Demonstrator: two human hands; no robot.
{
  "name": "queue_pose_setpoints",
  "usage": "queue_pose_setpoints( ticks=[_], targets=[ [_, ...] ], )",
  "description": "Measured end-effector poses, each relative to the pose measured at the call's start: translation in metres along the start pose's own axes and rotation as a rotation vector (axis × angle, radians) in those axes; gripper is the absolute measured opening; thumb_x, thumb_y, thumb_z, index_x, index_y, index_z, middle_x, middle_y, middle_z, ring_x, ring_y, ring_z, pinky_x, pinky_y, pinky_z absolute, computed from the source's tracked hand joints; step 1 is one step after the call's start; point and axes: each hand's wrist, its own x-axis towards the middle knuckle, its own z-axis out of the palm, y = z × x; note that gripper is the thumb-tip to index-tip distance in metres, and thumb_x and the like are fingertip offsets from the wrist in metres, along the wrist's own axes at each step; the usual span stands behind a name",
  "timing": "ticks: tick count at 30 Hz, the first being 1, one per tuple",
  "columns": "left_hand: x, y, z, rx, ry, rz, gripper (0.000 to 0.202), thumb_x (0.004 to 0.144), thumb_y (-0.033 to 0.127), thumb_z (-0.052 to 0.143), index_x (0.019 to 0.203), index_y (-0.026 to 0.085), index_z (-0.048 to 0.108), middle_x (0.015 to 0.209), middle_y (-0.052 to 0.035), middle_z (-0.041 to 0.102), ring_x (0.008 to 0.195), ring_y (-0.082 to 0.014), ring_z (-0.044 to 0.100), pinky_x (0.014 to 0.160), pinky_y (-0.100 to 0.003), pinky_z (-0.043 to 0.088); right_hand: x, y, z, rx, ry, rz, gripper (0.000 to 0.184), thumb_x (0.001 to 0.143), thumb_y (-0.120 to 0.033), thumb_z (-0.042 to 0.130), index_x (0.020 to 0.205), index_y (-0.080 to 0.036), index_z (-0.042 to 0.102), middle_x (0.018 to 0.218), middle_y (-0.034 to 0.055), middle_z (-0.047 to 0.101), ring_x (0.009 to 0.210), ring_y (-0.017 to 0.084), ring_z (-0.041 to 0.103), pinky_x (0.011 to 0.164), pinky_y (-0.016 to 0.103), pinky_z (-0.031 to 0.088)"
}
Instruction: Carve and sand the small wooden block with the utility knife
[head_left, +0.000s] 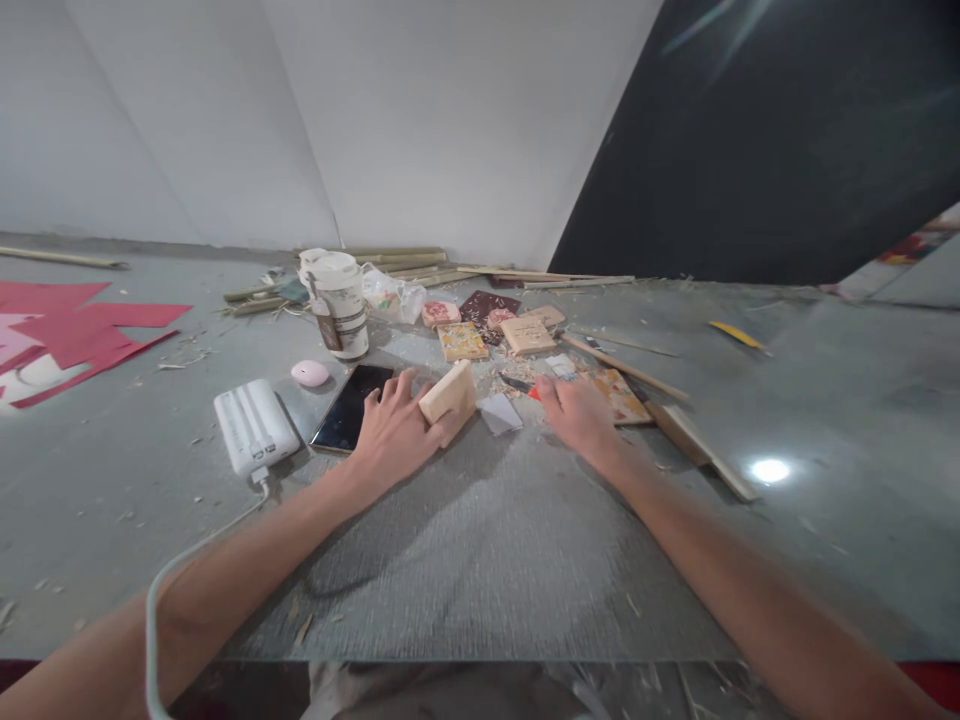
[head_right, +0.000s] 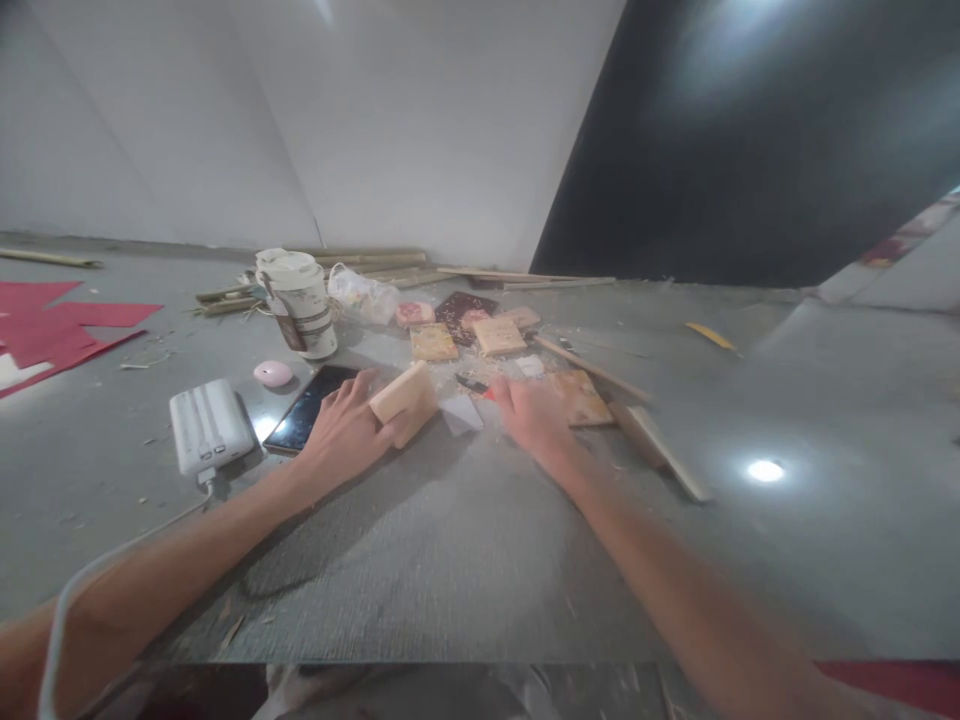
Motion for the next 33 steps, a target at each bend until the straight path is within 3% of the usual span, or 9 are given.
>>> queue_pose_setpoints(
  ticks=[15, 25, 33],
  targets=[
    [0.0006, -0.0002, 0.0005, 0.013, -0.011, 0.010, 0.057, 0.111, 0.054, 0.045, 0.153, 0.022, 0.064, 0.154, -0.0186, 0.060, 0.135, -0.0409, 0.061, 0.119, -0.063, 0.045, -0.0012, -0.0006, 0.0032, 0.026, -0.003, -0.005, 0.074, 0.118, -0.048, 0.019, 0.075, -0.019, 0.072, 0.072, 0.0143, 0.073, 0.071, 0.025, 0.068, 0.065, 0.035, 0.034],
    [-0.0066, 0.0068, 0.0050, -0.042, 0.005, 0.149, 0.049, 0.113, 0.053, 0.051, 0.147, 0.022, 0.067, 0.154, -0.0164, 0.061, 0.139, -0.0387, 0.060, 0.127, -0.061, 0.038, 0.0000, -0.0013, 0.0000, 0.052, -0.024, -0.005, 0.071, 0.117, -0.047, 0.021, 0.076, -0.019, 0.072, 0.071, 0.0143, 0.073, 0.068, 0.025, 0.066, 0.065, 0.035, 0.033],
    [-0.0071, 0.0064, 0.0054, -0.024, 0.012, 0.144, 0.052, 0.113, 0.055, 0.050, 0.149, 0.022, 0.066, 0.153, -0.0161, 0.062, 0.137, -0.0384, 0.060, 0.126, -0.061, 0.038, -0.0005, -0.0033, -0.0024, 0.094, -0.035, -0.004, 0.069, 0.116, -0.045, 0.024, 0.081, -0.018, 0.077, 0.072, 0.0137, 0.074, 0.072, 0.026, 0.068, 0.066, 0.034, 0.036]
  ],
)
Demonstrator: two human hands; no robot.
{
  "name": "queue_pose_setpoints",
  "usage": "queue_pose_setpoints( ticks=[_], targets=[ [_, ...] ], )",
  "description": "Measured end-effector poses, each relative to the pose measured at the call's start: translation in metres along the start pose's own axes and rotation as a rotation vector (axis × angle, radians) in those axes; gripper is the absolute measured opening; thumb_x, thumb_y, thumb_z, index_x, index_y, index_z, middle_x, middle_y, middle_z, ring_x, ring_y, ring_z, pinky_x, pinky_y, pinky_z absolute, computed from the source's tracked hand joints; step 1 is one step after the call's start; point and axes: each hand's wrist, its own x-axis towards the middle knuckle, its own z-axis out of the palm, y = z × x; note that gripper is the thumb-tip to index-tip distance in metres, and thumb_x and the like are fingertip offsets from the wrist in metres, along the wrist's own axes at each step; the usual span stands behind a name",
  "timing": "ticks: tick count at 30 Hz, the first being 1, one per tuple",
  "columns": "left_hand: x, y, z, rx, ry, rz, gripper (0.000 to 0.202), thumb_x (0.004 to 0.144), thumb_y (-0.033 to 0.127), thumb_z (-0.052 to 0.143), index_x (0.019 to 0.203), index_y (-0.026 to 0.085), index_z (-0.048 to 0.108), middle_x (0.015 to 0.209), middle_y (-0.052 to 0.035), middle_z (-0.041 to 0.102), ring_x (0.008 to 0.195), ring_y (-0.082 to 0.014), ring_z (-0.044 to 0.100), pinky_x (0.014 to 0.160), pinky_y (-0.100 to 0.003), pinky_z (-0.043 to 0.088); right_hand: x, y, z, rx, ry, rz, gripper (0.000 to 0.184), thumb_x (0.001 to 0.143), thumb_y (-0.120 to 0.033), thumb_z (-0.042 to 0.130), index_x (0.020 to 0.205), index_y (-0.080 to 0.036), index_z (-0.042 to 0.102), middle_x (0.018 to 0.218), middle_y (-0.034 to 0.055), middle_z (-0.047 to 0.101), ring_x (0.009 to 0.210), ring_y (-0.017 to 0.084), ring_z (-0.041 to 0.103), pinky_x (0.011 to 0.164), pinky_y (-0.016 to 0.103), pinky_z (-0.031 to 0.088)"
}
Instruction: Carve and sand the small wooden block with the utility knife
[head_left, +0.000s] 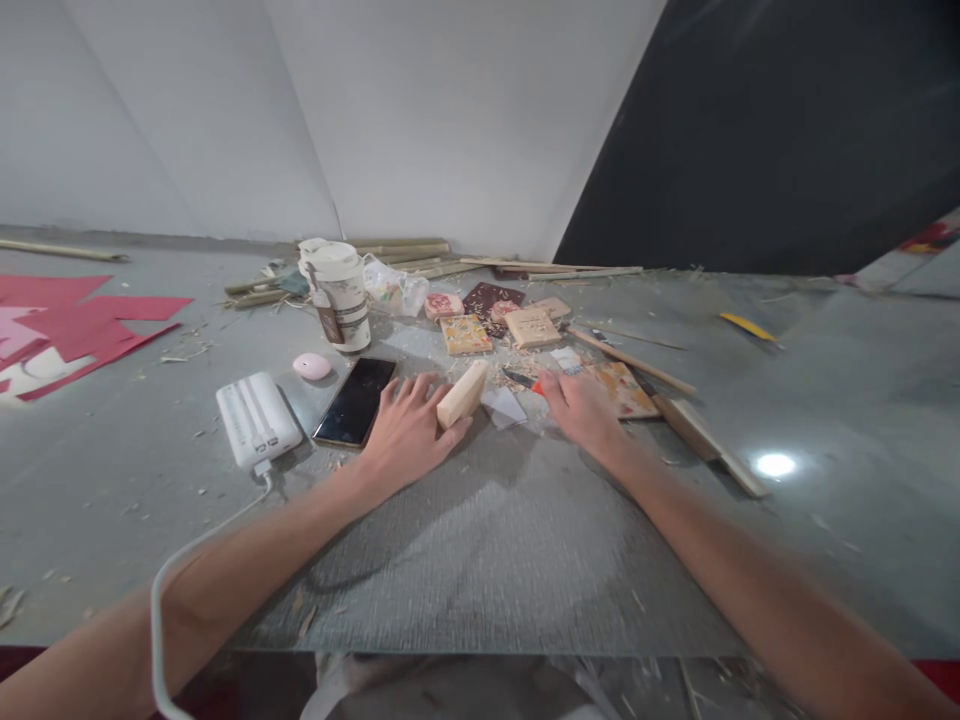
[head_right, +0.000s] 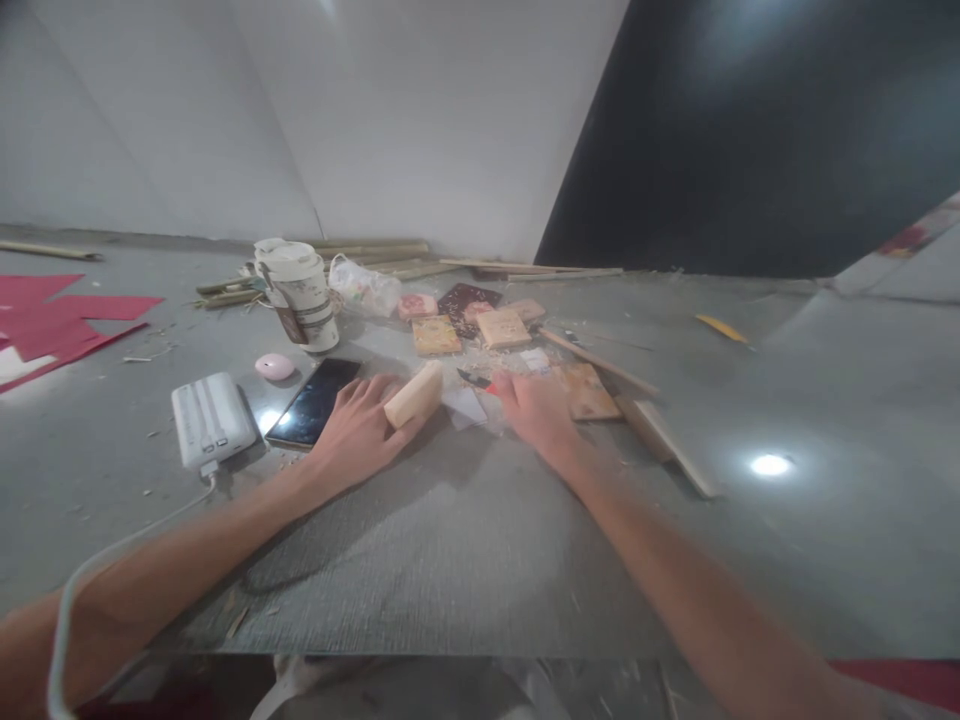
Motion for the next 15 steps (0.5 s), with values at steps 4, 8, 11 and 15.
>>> queue_pose_setpoints(
  ticks=[4, 8, 11, 15],
  targets=[
    [-0.0002, 0.0001, 0.0004, 0.033, -0.019, -0.025, 0.055, 0.114, 0.056, 0.046, 0.149, 0.020, 0.067, 0.154, -0.0180, 0.062, 0.137, -0.0403, 0.060, 0.127, -0.068, 0.035, -0.0003, 0.0015, 0.0016, 0.018, 0.002, 0.001, 0.067, 0.115, -0.046, 0.025, 0.081, -0.018, 0.076, 0.070, 0.0129, 0.072, 0.069, 0.025, 0.065, 0.065, 0.035, 0.033],
    [-0.0002, -0.0002, 0.0017, 0.066, -0.029, -0.070, 0.056, 0.114, 0.059, 0.044, 0.150, 0.023, 0.067, 0.154, -0.0172, 0.061, 0.138, -0.0421, 0.059, 0.127, -0.075, 0.030, -0.0001, 0.0040, 0.0036, 0.037, 0.006, -0.004, 0.066, 0.115, -0.049, 0.025, 0.078, -0.020, 0.071, 0.069, 0.0116, 0.070, 0.067, 0.024, 0.062, 0.064, 0.034, 0.031],
    [0.0001, -0.0008, 0.0022, 0.053, -0.061, -0.099, 0.057, 0.113, 0.061, 0.045, 0.150, 0.024, 0.068, 0.152, -0.0174, 0.062, 0.136, -0.0425, 0.060, 0.124, -0.074, 0.034, 0.0001, 0.0052, 0.0044, 0.048, 0.010, -0.014, 0.065, 0.115, -0.050, 0.024, 0.077, -0.021, 0.069, 0.069, 0.0105, 0.068, 0.067, 0.023, 0.061, 0.064, 0.034, 0.030],
    [0.0001, -0.0004, 0.0016, 0.034, -0.073, -0.111, 0.055, 0.112, 0.060, 0.047, 0.149, 0.025, 0.069, 0.151, -0.0176, 0.061, 0.136, -0.0434, 0.060, 0.123, -0.075, 0.033, 0.0004, 0.0059, 0.0055, 0.051, 0.016, -0.015, 0.065, 0.115, -0.051, 0.024, 0.077, -0.021, 0.068, 0.068, 0.0105, 0.068, 0.066, 0.023, 0.060, 0.063, 0.035, 0.028]
  ],
)
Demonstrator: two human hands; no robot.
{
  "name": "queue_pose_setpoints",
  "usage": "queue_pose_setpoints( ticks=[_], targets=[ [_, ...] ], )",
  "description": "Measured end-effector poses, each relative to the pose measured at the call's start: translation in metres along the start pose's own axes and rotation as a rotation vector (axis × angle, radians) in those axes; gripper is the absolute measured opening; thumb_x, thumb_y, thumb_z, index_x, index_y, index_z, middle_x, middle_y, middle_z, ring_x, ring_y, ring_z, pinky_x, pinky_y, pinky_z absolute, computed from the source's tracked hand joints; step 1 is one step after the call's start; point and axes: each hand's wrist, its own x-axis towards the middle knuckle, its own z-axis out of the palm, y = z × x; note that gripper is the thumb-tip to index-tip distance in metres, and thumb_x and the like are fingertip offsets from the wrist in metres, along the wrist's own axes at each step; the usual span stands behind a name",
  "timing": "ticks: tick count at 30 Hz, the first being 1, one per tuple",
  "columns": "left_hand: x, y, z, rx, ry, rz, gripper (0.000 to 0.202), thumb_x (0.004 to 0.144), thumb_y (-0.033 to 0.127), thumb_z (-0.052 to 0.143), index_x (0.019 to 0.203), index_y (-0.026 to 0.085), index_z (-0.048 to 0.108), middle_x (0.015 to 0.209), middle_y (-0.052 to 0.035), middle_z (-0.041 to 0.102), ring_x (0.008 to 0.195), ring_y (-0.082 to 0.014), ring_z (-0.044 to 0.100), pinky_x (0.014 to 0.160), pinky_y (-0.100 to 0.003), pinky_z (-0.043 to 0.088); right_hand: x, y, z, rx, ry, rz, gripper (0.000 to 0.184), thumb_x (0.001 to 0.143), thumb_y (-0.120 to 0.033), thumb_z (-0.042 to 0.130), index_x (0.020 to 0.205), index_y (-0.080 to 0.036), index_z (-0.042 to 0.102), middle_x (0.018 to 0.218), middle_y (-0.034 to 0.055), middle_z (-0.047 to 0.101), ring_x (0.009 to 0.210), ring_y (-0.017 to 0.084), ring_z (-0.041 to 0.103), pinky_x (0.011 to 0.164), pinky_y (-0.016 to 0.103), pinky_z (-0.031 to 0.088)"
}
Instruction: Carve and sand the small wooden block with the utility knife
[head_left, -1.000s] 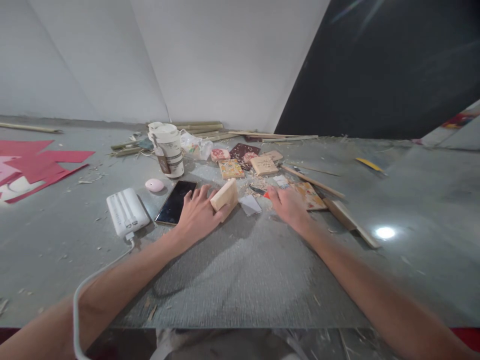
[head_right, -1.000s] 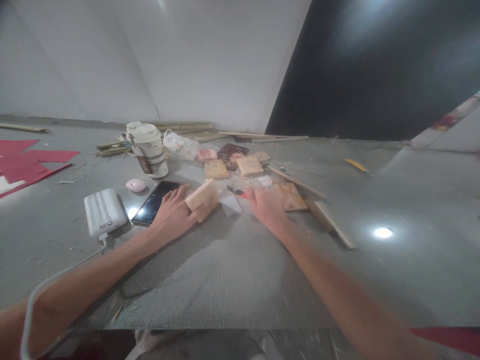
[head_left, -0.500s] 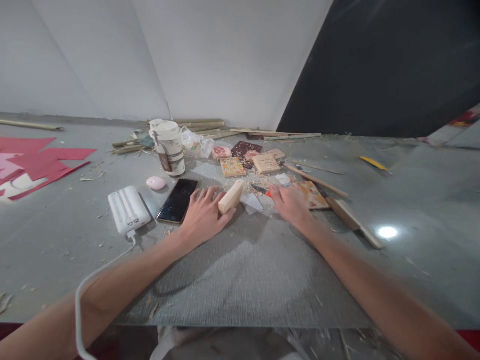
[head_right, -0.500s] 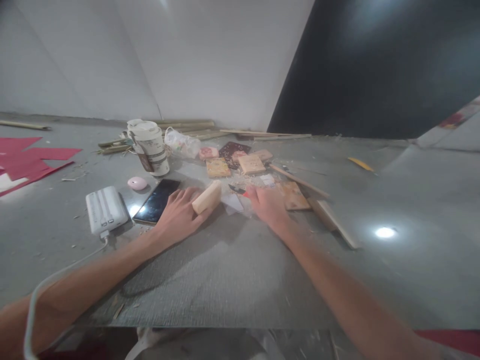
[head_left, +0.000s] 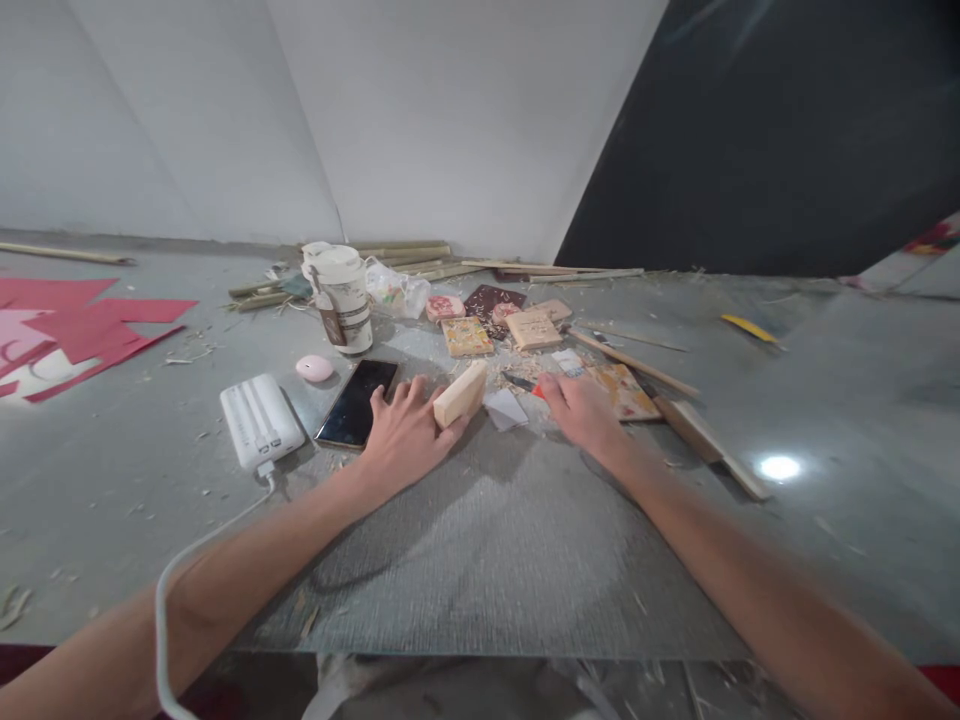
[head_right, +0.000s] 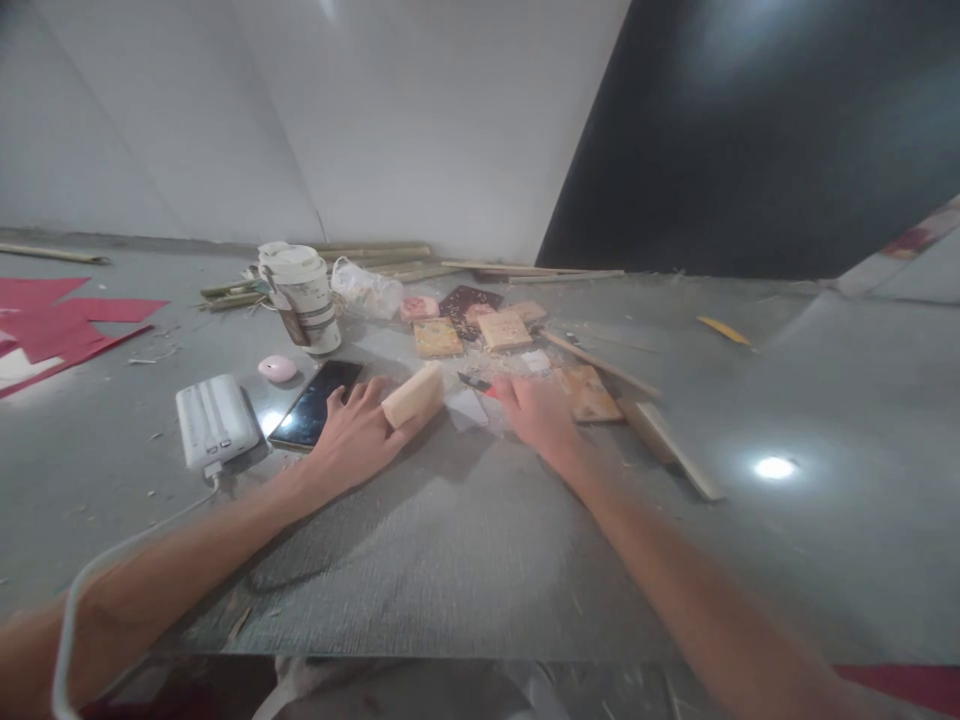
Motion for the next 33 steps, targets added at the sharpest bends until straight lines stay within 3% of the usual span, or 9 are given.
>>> queue_pose_setpoints(
  ticks=[10, 28, 33],
  targets=[
    [-0.0002, 0.0014, -0.0038, 0.040, -0.021, 0.003, 0.057, 0.114, 0.060, 0.042, 0.149, 0.023, 0.069, 0.148, -0.0187, 0.063, 0.133, -0.0421, 0.061, 0.121, -0.076, 0.038, 0.0006, 0.0005, -0.0002, -0.008, -0.006, -0.009, 0.068, 0.116, -0.048, 0.025, 0.079, -0.019, 0.074, 0.070, 0.0132, 0.072, 0.066, 0.025, 0.063, 0.064, 0.036, 0.030],
    [0.0002, -0.0010, 0.0017, 0.013, 0.004, 0.034, 0.057, 0.114, 0.060, 0.044, 0.151, 0.023, 0.068, 0.150, -0.0181, 0.063, 0.137, -0.0447, 0.060, 0.127, -0.089, 0.020, 0.0002, -0.0022, -0.0032, -0.009, -0.021, 0.001, 0.064, 0.115, -0.047, 0.027, 0.079, -0.019, 0.073, 0.070, 0.0126, 0.071, 0.068, 0.024, 0.062, 0.064, 0.035, 0.028],
    [0.0006, -0.0021, 0.0004, 0.012, -0.007, 0.017, 0.060, 0.114, 0.061, 0.042, 0.153, 0.023, 0.068, 0.146, -0.0185, 0.064, 0.134, -0.0445, 0.061, 0.123, -0.084, 0.031, -0.0004, -0.0028, -0.0039, 0.000, -0.021, -0.007, 0.063, 0.114, -0.046, 0.028, 0.080, -0.020, 0.073, 0.069, 0.0115, 0.069, 0.068, 0.024, 0.061, 0.064, 0.035, 0.028]
  ],
)
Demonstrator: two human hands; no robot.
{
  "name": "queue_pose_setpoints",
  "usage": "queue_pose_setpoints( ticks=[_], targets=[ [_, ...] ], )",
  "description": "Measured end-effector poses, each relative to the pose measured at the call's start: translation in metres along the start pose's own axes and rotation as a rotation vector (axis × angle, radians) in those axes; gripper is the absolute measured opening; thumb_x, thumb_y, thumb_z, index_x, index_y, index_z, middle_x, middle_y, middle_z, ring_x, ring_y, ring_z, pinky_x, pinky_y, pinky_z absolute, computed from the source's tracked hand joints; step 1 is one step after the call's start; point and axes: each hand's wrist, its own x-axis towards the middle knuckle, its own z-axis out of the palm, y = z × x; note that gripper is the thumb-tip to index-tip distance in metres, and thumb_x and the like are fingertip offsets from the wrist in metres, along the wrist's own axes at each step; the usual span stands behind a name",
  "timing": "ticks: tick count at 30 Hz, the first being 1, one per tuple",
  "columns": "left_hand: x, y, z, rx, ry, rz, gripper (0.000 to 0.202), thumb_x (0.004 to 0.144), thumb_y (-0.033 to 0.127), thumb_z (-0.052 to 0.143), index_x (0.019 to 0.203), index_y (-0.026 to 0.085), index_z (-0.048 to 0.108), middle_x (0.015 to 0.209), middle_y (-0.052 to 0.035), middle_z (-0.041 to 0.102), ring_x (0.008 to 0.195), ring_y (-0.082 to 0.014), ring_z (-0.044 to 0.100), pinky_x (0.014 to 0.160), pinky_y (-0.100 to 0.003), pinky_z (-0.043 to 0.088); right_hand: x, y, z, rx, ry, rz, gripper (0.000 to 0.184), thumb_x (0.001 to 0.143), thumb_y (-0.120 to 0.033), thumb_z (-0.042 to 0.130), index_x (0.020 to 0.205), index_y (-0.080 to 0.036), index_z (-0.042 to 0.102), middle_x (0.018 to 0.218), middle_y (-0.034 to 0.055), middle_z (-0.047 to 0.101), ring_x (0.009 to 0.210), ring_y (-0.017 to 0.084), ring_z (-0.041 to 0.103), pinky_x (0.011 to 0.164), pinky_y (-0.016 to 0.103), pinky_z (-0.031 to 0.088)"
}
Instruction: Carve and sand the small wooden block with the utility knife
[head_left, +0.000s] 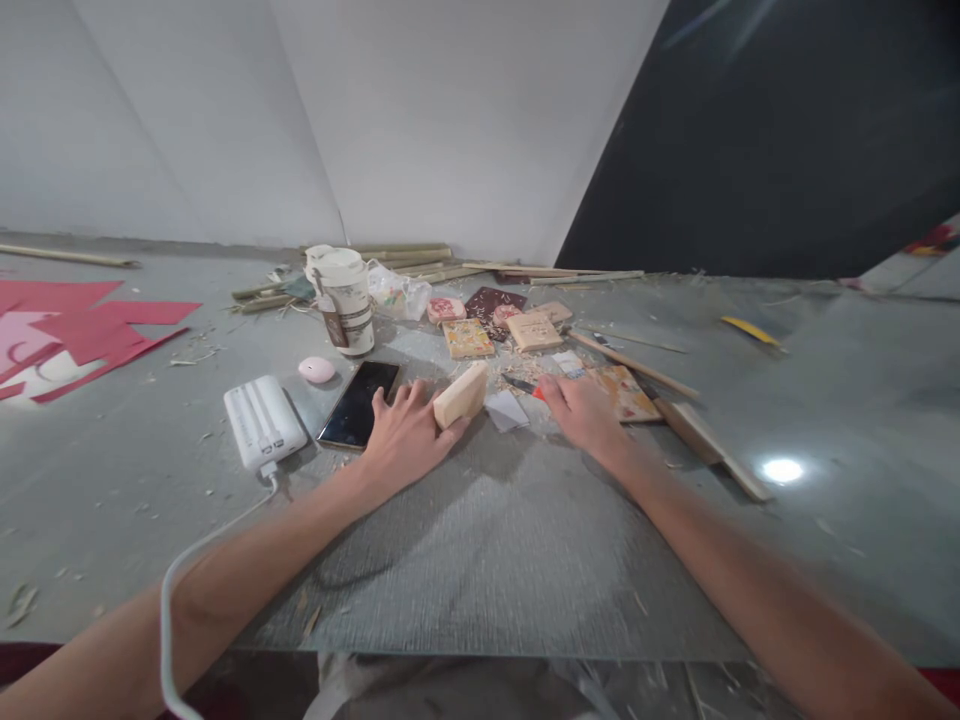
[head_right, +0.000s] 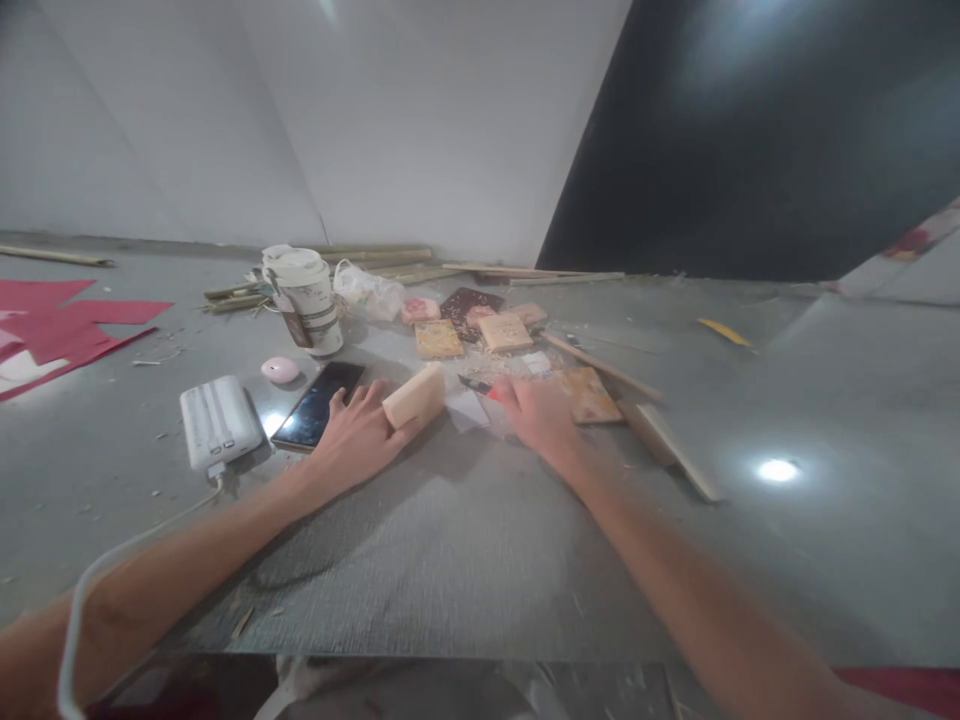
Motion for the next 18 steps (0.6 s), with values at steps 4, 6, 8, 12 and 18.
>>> queue_pose_setpoints(
  ticks=[4, 6, 8, 12, 18],
  targets=[
    [0.0007, -0.0014, -0.0002, -0.009, -0.004, -0.006, 0.060, 0.114, 0.061, 0.042, 0.155, 0.026, 0.067, 0.145, -0.0177, 0.064, 0.132, -0.0437, 0.061, 0.122, -0.084, 0.032, -0.0002, 0.0006, 0.0009, 0.004, 0.002, -0.010, 0.061, 0.113, -0.047, 0.027, 0.080, -0.020, 0.071, 0.069, 0.0105, 0.068, 0.067, 0.024, 0.059, 0.064, 0.036, 0.027],
    [0.0011, -0.0019, -0.0002, -0.003, -0.013, -0.004, 0.060, 0.114, 0.062, 0.041, 0.154, 0.026, 0.067, 0.146, -0.0178, 0.063, 0.134, -0.0436, 0.060, 0.123, -0.085, 0.030, -0.0001, 0.0010, 0.0015, 0.005, 0.005, -0.011, 0.061, 0.114, -0.048, 0.027, 0.080, -0.021, 0.070, 0.069, 0.0105, 0.068, 0.067, 0.024, 0.059, 0.064, 0.036, 0.027],
    [0.0015, -0.0023, -0.0003, 0.004, -0.022, -0.007, 0.060, 0.114, 0.063, 0.040, 0.153, 0.026, 0.068, 0.146, -0.0179, 0.063, 0.135, -0.0435, 0.059, 0.123, -0.088, 0.028, -0.0001, 0.0012, 0.0017, 0.008, 0.006, -0.011, 0.062, 0.114, -0.048, 0.026, 0.079, -0.021, 0.069, 0.069, 0.0104, 0.068, 0.068, 0.024, 0.060, 0.064, 0.036, 0.027],
    [0.0020, -0.0028, -0.0007, -0.012, -0.018, -0.013, 0.060, 0.114, 0.063, 0.040, 0.150, 0.025, 0.070, 0.145, -0.0179, 0.063, 0.132, -0.0431, 0.061, 0.122, -0.088, 0.029, -0.0003, 0.0008, 0.0009, 0.016, 0.007, -0.017, 0.062, 0.115, -0.049, 0.026, 0.078, -0.021, 0.068, 0.069, 0.0100, 0.068, 0.068, 0.024, 0.061, 0.064, 0.035, 0.027],
    [0.0016, -0.0026, -0.0015, -0.024, -0.020, -0.015, 0.059, 0.114, 0.064, 0.041, 0.149, 0.027, 0.072, 0.142, -0.0170, 0.064, 0.133, -0.0433, 0.060, 0.124, -0.088, 0.025, -0.0006, -0.0001, 0.0000, 0.024, 0.012, -0.014, 0.061, 0.114, -0.048, 0.027, 0.075, -0.022, 0.066, 0.066, 0.0092, 0.065, 0.066, 0.023, 0.060, 0.063, 0.035, 0.028]
  ],
)
